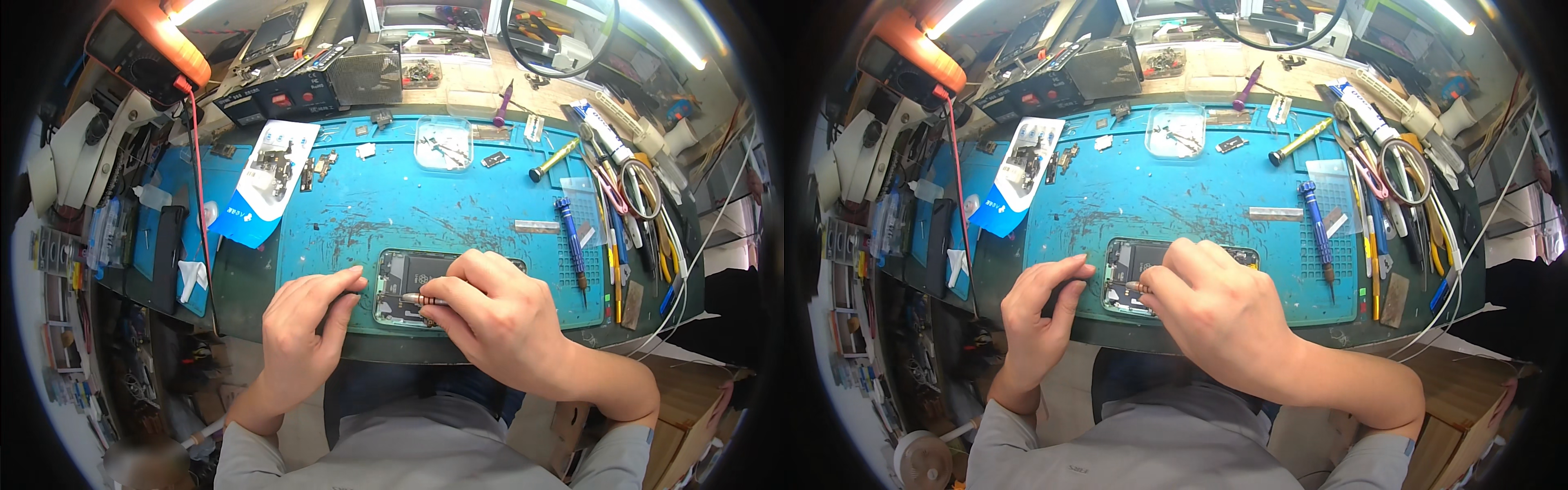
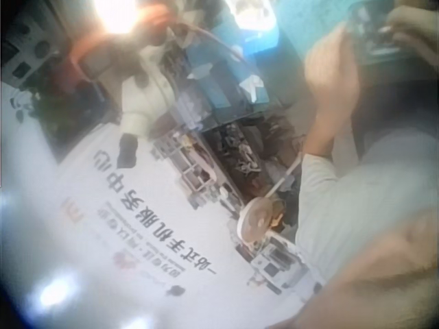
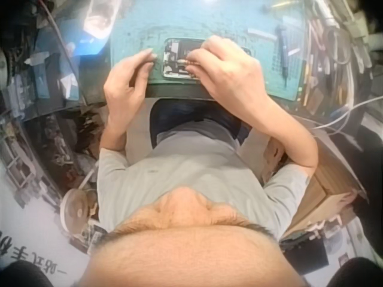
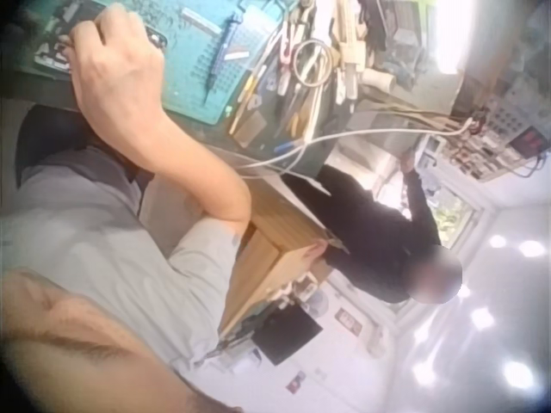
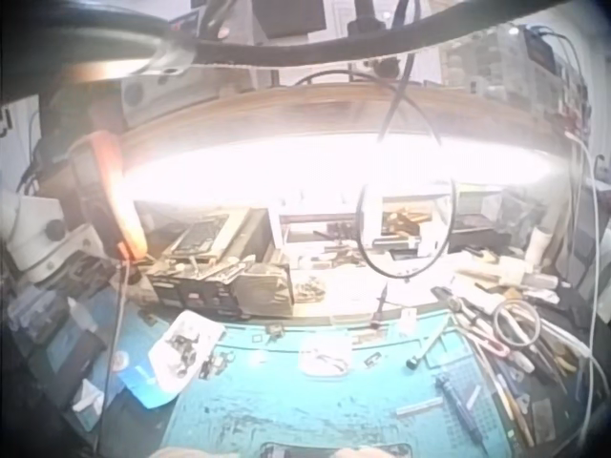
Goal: The person uses a screwdriver to remove screws from a disassembled smartphone on a workbench, then applies liquid from a small bottle to the internal components and wipes the area with a cloth. The person continues to manipulate small parts and tools while working on the device.
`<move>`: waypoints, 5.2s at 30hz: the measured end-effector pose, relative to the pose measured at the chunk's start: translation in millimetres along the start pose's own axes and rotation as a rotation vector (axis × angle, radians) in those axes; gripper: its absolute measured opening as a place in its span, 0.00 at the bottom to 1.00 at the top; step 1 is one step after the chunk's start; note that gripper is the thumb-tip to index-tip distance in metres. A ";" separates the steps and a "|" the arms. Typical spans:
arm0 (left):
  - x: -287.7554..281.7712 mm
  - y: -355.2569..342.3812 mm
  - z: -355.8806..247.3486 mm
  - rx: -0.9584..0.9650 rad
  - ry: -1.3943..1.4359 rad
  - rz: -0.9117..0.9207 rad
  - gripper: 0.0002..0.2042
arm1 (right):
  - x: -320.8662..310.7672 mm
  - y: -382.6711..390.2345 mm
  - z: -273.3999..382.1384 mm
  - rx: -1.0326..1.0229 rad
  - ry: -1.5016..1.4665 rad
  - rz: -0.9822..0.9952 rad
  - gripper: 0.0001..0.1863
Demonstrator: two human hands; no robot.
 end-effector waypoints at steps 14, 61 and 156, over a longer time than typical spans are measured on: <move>4.5 -30.8 6.6 0.220 -0.166 0.047 0.09 | -25.3 1.4 1.9 -0.019 0.042 -0.074 0.09; 4.0 -5.5 11.9 0.072 0.035 0.239 0.47 | 4.7 -3.9 -6.3 -0.004 -0.030 -0.054 0.10; 8.5 -1.6 14.5 0.094 0.056 0.207 0.51 | 4.8 -14.2 3.5 0.021 0.136 -0.025 0.13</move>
Point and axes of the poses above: each hand's wrist, its own y-axis away from the middle knuckle, its own x-axis out of the palm, z = x × y, the point moved 4 cm from there along -y, towards the middle knuckle, and after that the axes turned 15 degrees about x, right-handed, at the moved point
